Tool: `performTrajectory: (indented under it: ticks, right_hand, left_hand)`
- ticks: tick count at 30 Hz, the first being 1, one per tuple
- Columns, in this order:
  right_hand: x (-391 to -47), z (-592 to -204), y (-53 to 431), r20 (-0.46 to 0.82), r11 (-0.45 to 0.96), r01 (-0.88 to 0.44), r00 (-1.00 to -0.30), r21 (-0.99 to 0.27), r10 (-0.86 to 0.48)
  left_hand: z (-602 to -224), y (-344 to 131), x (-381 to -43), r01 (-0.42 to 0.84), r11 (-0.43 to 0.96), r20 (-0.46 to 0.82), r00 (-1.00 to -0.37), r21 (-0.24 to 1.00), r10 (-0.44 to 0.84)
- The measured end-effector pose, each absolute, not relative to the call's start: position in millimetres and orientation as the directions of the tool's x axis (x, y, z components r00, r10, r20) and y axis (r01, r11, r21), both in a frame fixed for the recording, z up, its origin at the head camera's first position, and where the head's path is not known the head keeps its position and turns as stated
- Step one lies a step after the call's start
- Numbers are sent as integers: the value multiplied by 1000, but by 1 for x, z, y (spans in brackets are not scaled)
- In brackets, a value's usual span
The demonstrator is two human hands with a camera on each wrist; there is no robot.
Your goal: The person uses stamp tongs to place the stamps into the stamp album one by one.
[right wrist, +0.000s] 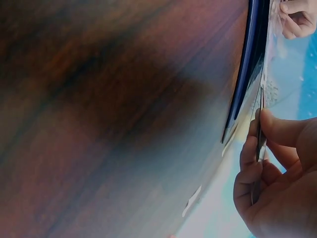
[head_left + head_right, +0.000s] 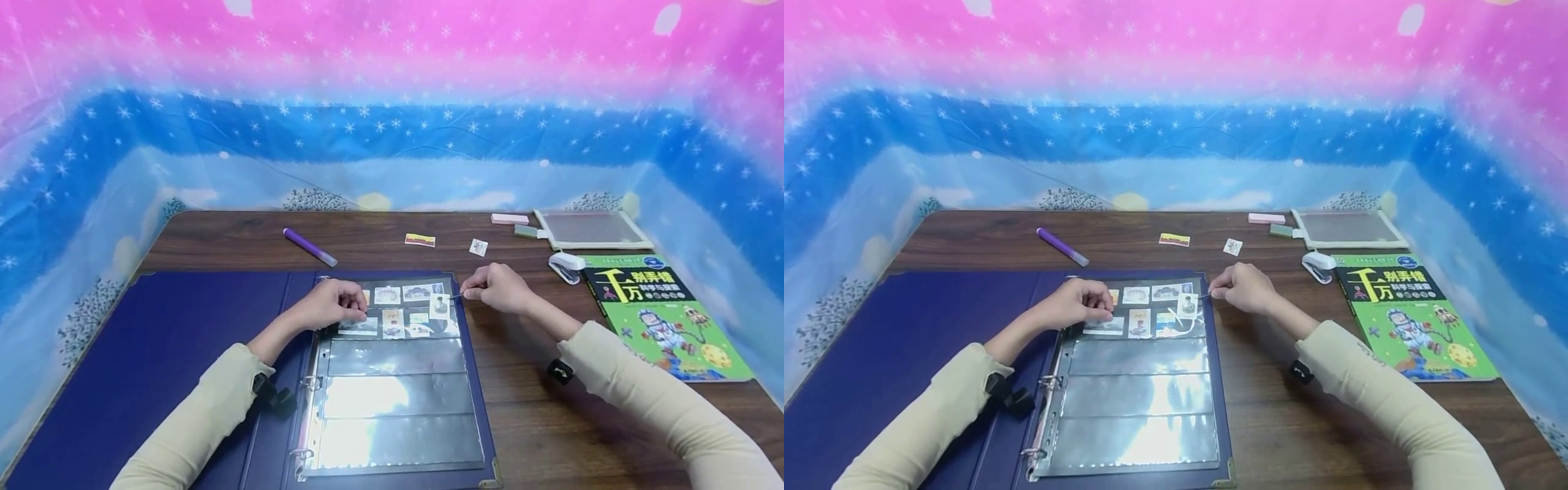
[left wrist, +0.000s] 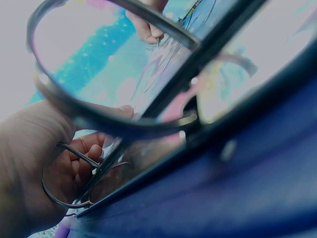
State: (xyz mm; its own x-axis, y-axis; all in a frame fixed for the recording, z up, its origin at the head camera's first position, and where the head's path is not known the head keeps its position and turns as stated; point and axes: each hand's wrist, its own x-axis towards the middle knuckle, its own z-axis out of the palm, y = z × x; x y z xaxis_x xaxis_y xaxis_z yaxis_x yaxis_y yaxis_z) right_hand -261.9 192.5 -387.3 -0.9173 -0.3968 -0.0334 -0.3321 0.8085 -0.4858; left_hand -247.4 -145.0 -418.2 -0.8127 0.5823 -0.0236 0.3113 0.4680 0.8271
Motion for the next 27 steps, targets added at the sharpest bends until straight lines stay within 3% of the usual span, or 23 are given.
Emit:
performTrajectory:
  ticks: [7,16,27]
  right_hand:
    - [-261,-384,194,-10,789,-425,-878,-444,-478]
    - [-259,-382,192,-60,794,-449,-856,-410,-514]
    - [-276,-374,187,-204,782,-465,-790,-414,-578]
  left_hand:
    - [-419,-145,-248,317,460,-17,-809,830,588]
    - [-419,-144,-248,314,453,-16,-808,834,589]
    - [-418,-145,-248,330,446,-5,-800,832,601]
